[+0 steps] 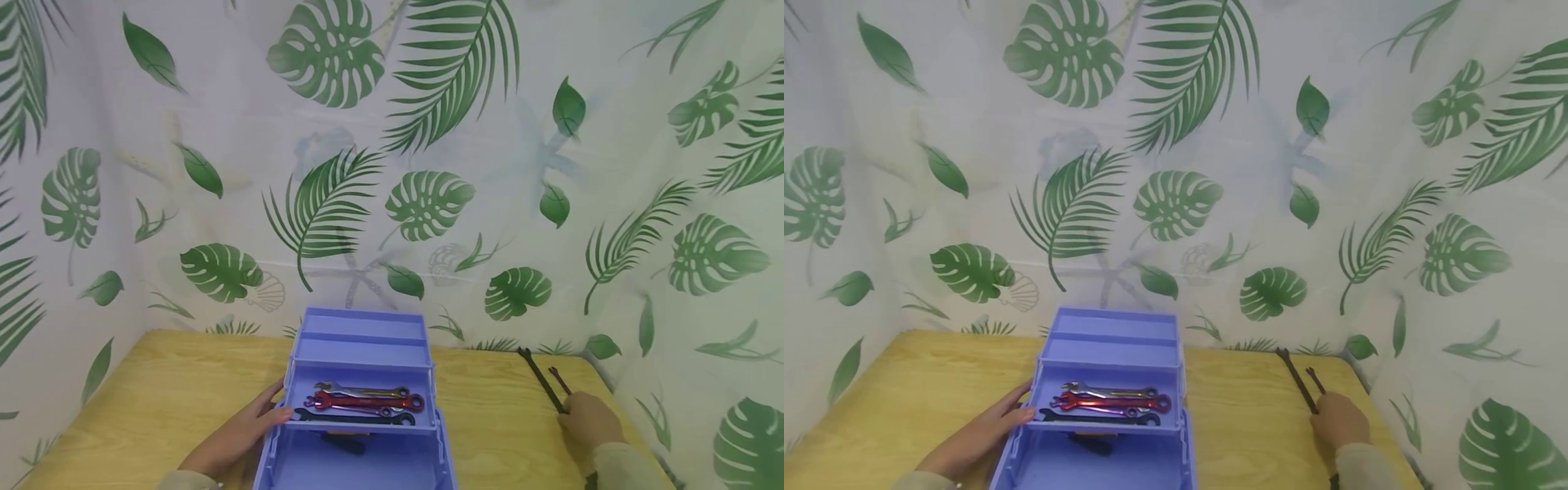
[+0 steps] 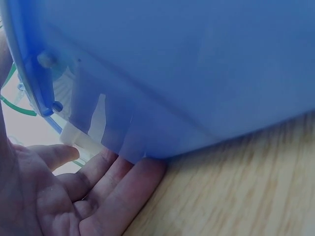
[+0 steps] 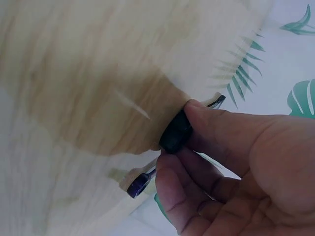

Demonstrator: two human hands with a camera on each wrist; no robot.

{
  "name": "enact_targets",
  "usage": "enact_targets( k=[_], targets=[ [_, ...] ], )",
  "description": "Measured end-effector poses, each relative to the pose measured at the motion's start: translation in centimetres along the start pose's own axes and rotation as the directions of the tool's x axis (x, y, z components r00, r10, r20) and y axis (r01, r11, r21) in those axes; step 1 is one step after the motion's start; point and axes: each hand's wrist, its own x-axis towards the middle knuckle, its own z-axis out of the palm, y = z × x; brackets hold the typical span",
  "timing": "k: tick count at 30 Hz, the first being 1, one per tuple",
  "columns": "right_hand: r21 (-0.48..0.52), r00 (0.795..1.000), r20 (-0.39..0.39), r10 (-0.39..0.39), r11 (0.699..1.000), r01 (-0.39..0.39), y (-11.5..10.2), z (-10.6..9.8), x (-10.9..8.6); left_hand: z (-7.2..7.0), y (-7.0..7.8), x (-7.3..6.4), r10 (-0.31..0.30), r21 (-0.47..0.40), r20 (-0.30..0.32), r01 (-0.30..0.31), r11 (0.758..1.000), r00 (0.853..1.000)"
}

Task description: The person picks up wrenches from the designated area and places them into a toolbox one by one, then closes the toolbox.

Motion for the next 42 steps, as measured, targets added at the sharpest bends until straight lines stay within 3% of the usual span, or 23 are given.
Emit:
enact_targets(
  k=[9,18,25,35,38,42],
  targets=[
    [-0.009,1.000,-0.007,0.015,1.000,-0.015,-1.3,-0.3,-0.5,0.2,0.2,0.0,-0.010,0.032,-0.034,0.011,0.999,0.999],
    [0.039,1.000,-0.008,0.026,0.999,-0.026,-2.0,0.0,-0.8,0.1,0.1,-0.2,0.028,0.001,-0.008,-0.028,1.000,1.000],
    [0.023,0.998,-0.026,0.058,0.998,-0.057,-2.7,0.8,-1.5,0.1,0.0,0.0,0.004,0.017,-0.020,-0.004,1.000,1.000],
    [0.075,0.994,0.029,0.106,0.991,-0.108,-2.8,0.1,-3.2,-0.1,-0.3,0.3,-0.006,0.006,-0.006,0.006,1.000,1.000],
    [0.122,0.995,-0.019,0.100,0.988,-0.097,-2.8,-0.3,-3.4,-0.1,-0.3,0.3,-0.006,0.011,-0.008,0.006,1.000,1.000],
    [0.155,0.984,-0.171,0.050,0.988,-0.024,-3.1,-0.7,-3.3,-0.2,-0.2,0.2,-0.010,0.004,-0.007,0.010,1.000,1.000]
  ],
)
